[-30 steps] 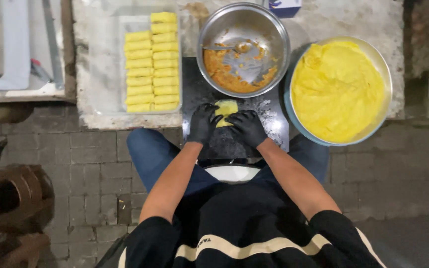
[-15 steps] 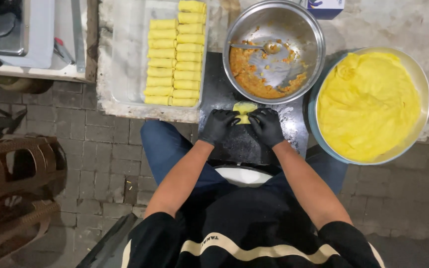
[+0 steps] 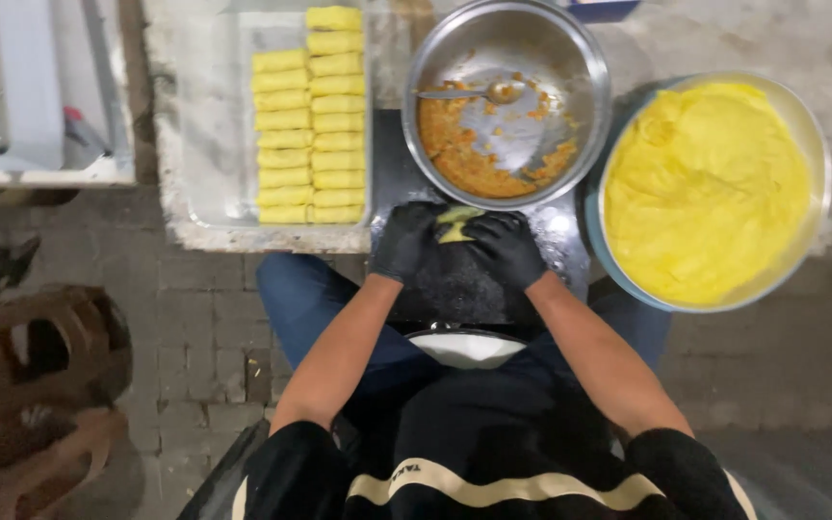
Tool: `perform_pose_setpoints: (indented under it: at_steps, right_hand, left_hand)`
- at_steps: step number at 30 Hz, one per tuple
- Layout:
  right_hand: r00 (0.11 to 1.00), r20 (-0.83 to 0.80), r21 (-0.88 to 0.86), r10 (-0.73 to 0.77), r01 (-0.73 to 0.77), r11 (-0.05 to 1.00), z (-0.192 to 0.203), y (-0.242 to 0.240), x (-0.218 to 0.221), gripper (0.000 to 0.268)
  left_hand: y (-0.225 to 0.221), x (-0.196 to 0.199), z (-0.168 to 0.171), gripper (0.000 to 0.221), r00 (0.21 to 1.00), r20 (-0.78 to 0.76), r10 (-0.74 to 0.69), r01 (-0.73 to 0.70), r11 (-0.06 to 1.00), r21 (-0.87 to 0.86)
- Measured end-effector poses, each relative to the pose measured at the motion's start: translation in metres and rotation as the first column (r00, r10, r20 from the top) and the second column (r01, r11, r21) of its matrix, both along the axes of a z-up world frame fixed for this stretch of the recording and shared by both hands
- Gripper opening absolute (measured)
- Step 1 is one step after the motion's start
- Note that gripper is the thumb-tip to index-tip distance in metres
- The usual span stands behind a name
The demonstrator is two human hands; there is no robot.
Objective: Preparing stuffed rolls by placing filling on thin dough sheets and rolling them into cylinders.
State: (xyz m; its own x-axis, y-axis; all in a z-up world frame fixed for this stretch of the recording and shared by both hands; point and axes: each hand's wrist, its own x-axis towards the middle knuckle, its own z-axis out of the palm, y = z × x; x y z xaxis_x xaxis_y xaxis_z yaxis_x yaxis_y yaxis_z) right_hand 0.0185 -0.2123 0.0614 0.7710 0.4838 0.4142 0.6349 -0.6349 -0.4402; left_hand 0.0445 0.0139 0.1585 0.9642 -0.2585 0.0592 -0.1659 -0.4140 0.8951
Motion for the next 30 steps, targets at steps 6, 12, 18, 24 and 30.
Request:
perform_pose_setpoints:
  at_steps: [6,12,18,24,30]
  right_hand:
    - [0.999,-0.045,0.032,-0.022,0.024,0.999,0.027,-0.007,0.013,0.042]
    - [0.972,-0.102,0.140,-0.214,0.227,0.964,0.032,0.003,0.020,0.025]
    - [0.939,-0.050,0.172,-0.339,0.343,0.923,0.017,0.009,0.024,0.018]
    - [0.970,-0.175,0.294,-0.171,0.217,0.931,0.022,-0.003,0.009,0.037]
    - [0.986,-0.094,0.135,-0.140,0.152,0.979,0.026,0.008,0.015,0.029]
  left_hand:
    - [0.000,-0.026,-0.064,0.020,0.791,0.525,-0.314,-0.089,0.790,0.606]
    - [0.006,-0.006,-0.121,0.019,0.789,0.582,-0.197,-0.050,0.924,0.380]
    - [0.003,0.005,-0.096,0.009,0.873,0.482,-0.078,-0.098,0.939,0.329]
    - [0.004,0.017,-0.128,0.031,0.936,0.352,0.018,-0.107,0.966,0.235]
    - [-0.016,0.012,-0.086,0.020,0.888,0.454,0.071,-0.176,0.966,0.192]
